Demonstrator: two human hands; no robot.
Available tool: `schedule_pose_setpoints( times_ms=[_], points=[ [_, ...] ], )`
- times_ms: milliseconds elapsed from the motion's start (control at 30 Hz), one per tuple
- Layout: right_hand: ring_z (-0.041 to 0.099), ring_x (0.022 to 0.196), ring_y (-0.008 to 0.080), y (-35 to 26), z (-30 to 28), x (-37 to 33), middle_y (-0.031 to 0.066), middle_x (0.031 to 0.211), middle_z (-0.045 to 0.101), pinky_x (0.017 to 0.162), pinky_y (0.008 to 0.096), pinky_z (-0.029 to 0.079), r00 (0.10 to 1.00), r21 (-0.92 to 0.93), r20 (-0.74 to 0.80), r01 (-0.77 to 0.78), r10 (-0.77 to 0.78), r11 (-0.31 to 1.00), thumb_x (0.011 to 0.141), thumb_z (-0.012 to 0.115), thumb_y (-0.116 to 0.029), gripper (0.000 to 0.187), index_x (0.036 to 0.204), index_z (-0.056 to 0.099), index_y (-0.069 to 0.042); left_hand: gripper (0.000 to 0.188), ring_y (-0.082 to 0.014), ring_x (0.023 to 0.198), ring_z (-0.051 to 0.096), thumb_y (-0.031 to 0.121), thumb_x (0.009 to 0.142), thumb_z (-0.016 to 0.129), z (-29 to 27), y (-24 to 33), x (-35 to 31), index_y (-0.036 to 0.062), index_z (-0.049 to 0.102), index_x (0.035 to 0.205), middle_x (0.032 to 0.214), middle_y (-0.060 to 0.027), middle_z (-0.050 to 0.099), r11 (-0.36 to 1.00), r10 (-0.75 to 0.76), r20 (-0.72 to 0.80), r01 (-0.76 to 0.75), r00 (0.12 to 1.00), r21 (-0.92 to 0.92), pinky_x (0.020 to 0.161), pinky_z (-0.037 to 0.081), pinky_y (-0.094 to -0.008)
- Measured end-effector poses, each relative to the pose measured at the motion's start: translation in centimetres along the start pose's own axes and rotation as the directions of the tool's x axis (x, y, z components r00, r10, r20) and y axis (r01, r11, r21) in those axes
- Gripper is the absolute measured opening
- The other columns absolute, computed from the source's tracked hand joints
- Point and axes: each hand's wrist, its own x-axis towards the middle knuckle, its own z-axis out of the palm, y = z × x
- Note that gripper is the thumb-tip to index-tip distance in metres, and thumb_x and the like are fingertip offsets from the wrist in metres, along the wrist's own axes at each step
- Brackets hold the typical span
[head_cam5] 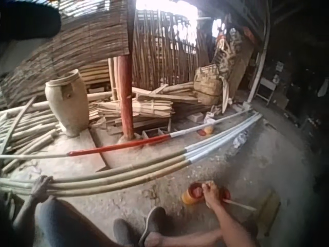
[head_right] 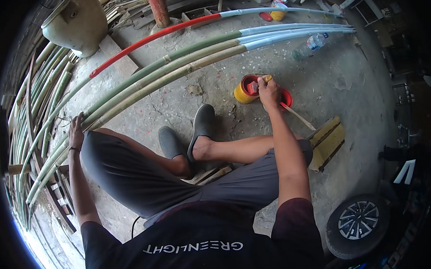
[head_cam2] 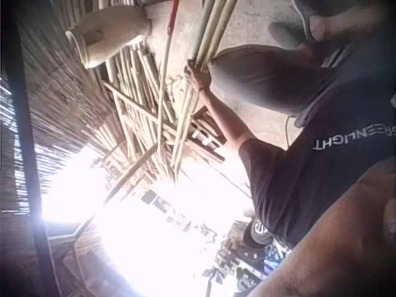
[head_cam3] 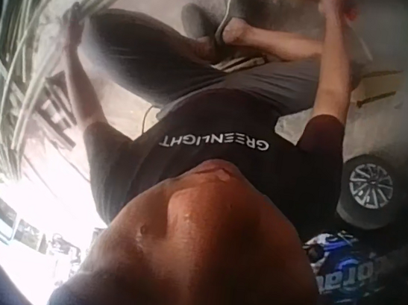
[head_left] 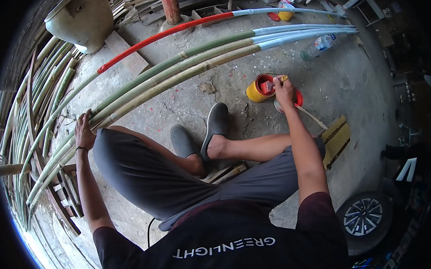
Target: Painting red sections onto bamboo poles with a brush.
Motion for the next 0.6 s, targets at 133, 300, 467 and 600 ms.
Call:
schedule_pose_setpoints(
  times_ms=[133, 300, 467, 600],
  points=[
    [0.067, 0.083, 0.0395, 0.3, 0.2, -0.1, 0.0178, 0.086, 0.070, 0.073, 0.0475, 0.051, 0.999, -0.009, -0.031, -0.044, 0.044, 0.999, 0.091, 0.063, -0.032, 0.024, 0.096, 0.066, -0.008, 0.064, -0.0258, 0.131, 0.046, 0.009, 0.091, 0.052, 3.8, -1.0, -0.7, 0.0212, 0.035, 0.151, 0.142, -0.0083, 0.047, 0.949, 0.099, -0.141, -0.051, 0.985, 0.310, 0.106, 0.038, -0.0440],
    [0.070, 0.072, 0.0250, 1.2, 0.3, 0.1, 0.0097, 0.078, 0.071, 0.069, 0.0381, 0.052, 0.992, -0.061, -0.112, -0.068, 0.061, 0.996, 0.093, 0.063, -0.030, 0.024, 0.096, 0.066, -0.006, 0.040, -0.0291, 0.126, 0.047, 0.016, 0.090, 0.053, 4.9, -1.1, -2.0, 0.0126, 0.050, 0.130, 0.137, -0.0099, 0.048, 0.928, 0.074, -0.236, 0.020, 0.969, 0.373, 0.100, 0.041, -0.0441],
    [0.067, 0.085, 0.0388, 1.2, 0.2, -0.3, 0.0174, 0.088, 0.069, 0.075, 0.0473, 0.051, 0.986, -0.002, -0.091, -0.141, 0.141, 0.990, 0.091, 0.063, -0.033, 0.025, 0.096, 0.065, -0.008, 0.033, -0.0289, 0.127, 0.044, 0.026, 0.089, 0.056, 5.0, 0.7, -4.2, 0.0154, 0.051, 0.120, 0.135, -0.0089, 0.045, 0.899, -0.093, -0.155, 0.150, 0.984, 0.412, 0.090, 0.045, -0.0495],
    [0.067, 0.085, 0.0385, 0.6, -0.1, -0.6, 0.0167, 0.088, 0.070, 0.074, 0.0474, 0.051, 0.988, 0.000, -0.130, -0.084, 0.083, 0.996, 0.091, 0.063, -0.034, 0.026, 0.097, 0.065, -0.008, 0.039, -0.0266, 0.128, 0.044, 0.033, 0.091, 0.055, 5.4, 0.0, -4.9, 0.0155, 0.051, 0.125, 0.135, -0.0060, 0.048, 0.888, -0.153, -0.085, 0.174, 0.985, 0.425, 0.095, 0.041, -0.0501]
  ],
)
